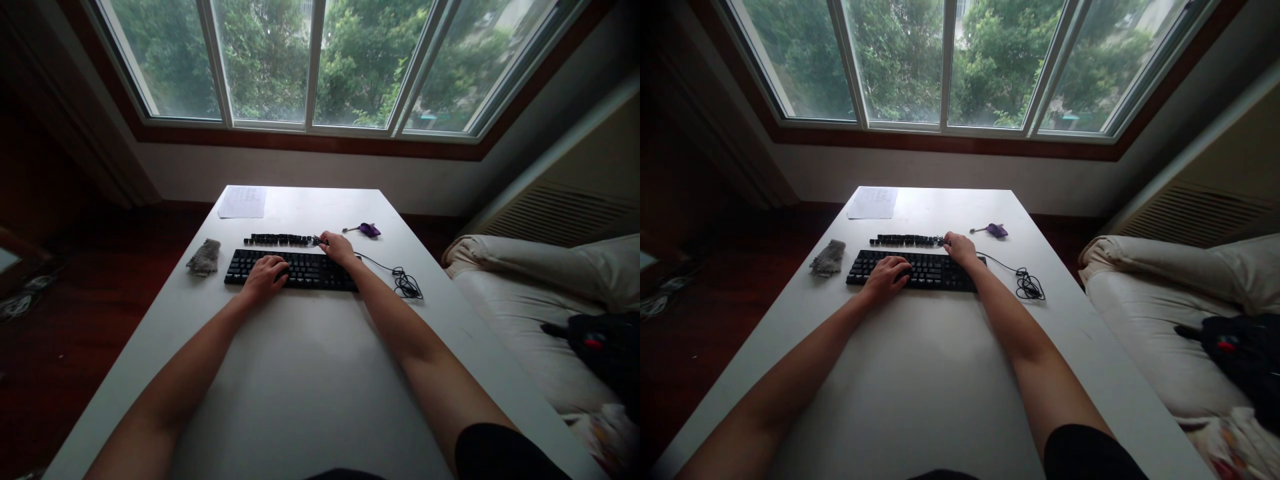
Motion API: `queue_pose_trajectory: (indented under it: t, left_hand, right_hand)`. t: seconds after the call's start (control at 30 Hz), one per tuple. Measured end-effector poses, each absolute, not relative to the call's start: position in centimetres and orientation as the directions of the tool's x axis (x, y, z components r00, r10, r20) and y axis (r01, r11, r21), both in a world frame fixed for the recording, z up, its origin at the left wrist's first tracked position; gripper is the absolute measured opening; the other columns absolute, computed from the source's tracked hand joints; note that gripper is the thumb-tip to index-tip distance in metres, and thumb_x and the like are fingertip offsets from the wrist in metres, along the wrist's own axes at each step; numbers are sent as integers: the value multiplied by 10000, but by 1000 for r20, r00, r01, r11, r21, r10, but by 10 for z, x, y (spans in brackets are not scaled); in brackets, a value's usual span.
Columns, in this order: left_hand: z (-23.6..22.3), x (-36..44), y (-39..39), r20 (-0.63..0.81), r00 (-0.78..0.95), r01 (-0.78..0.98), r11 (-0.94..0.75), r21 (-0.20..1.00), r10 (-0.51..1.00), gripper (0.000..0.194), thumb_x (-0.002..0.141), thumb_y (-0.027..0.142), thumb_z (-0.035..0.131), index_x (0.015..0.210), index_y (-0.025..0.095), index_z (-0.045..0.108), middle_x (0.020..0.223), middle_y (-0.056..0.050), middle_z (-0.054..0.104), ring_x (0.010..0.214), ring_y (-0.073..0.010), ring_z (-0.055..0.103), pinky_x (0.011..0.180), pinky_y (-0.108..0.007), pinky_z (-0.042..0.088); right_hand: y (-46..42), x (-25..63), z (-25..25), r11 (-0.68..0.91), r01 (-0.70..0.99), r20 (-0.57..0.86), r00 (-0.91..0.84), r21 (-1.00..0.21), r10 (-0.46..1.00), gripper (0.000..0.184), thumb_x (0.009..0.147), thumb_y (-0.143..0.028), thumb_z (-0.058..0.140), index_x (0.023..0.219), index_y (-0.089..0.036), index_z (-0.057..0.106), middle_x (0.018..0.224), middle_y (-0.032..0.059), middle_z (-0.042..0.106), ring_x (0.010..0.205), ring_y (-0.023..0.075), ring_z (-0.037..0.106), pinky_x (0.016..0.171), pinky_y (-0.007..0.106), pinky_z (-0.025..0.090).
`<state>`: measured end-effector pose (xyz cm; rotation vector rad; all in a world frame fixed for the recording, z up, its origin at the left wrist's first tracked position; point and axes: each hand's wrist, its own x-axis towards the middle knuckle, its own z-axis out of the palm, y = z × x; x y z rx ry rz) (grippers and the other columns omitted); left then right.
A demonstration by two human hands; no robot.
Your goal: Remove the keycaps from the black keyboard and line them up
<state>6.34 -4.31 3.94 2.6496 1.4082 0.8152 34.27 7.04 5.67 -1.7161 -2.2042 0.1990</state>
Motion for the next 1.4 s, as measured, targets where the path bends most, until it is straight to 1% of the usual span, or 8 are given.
queue_pose_trajectory:
  t: [0.27,0.4,0.63,0.8,0.93,1.03,1.2,1.4]
  left_hand:
    - [39,64,-43,430,443,767,-582,272,786,303,915,312,592,1207,253,652,1249,-76,609,1167,-272,524,1020,-463,428]
    - [39,64,-43,430,444,765,-583,275,786,302,914,310,593,1206,258,652,1250,-74,608,1166,-275,524,1016,-462,425]
    - [39,64,-43,427,444,764,-582,278,787,301,918,310,587,1207,253,648,1248,-74,607,1170,-273,519,1020,-460,421]
    - [39,63,-43,426,445,766,-581,274,788,296,922,313,582,1205,252,648,1246,-75,607,1178,-273,518,1028,-460,418]
    - [40,63,-44,419,452,764,-584,274,788,296,926,323,580,1206,252,647,1247,-74,609,1176,-273,518,1029,-461,418]
    - [39,64,-43,422,450,762,-585,278,787,297,925,322,582,1206,253,646,1239,-72,612,1174,-271,518,1025,-460,419]
    - [38,65,-43,425,446,767,-581,273,788,290,920,317,588,1195,254,651,1233,-71,615,1166,-271,519,1018,-462,422]
    - [39,66,-44,429,443,771,-579,266,787,285,924,309,579,1195,260,652,1234,-68,617,1173,-273,522,1019,-463,427]
  right_hand:
    - [87,328,48,219,955,88,-205,-200,975,268,894,-344,656,1149,-268,622,1122,61,707,994,222,637,769,286,437]
    - [90,328,44,212,958,77,-201,-195,977,260,903,-339,645,1149,-266,603,1138,59,698,1009,221,630,782,285,435]
    - [90,324,42,252,949,113,-233,-191,966,231,905,-315,628,1128,-262,597,1148,57,689,997,216,630,762,283,426]
    - [88,327,43,257,941,128,-233,-221,964,243,894,-326,646,1124,-265,601,1133,52,697,982,215,633,747,282,420]
    - [84,336,45,259,927,189,-212,-271,959,230,908,-346,631,1125,-270,620,1111,46,710,978,213,637,749,279,420]
    - [80,345,46,290,906,212,-232,-309,949,238,903,-345,632,1131,-278,629,1083,33,720,968,208,641,755,274,423]
    - [79,349,44,344,882,183,-298,-321,937,266,877,-324,657,1139,-281,650,1118,28,717,987,201,641,779,270,437]
    - [89,342,38,296,904,101,-278,-308,955,293,848,-319,693,1136,-279,660,1136,37,713,999,206,639,773,264,443]
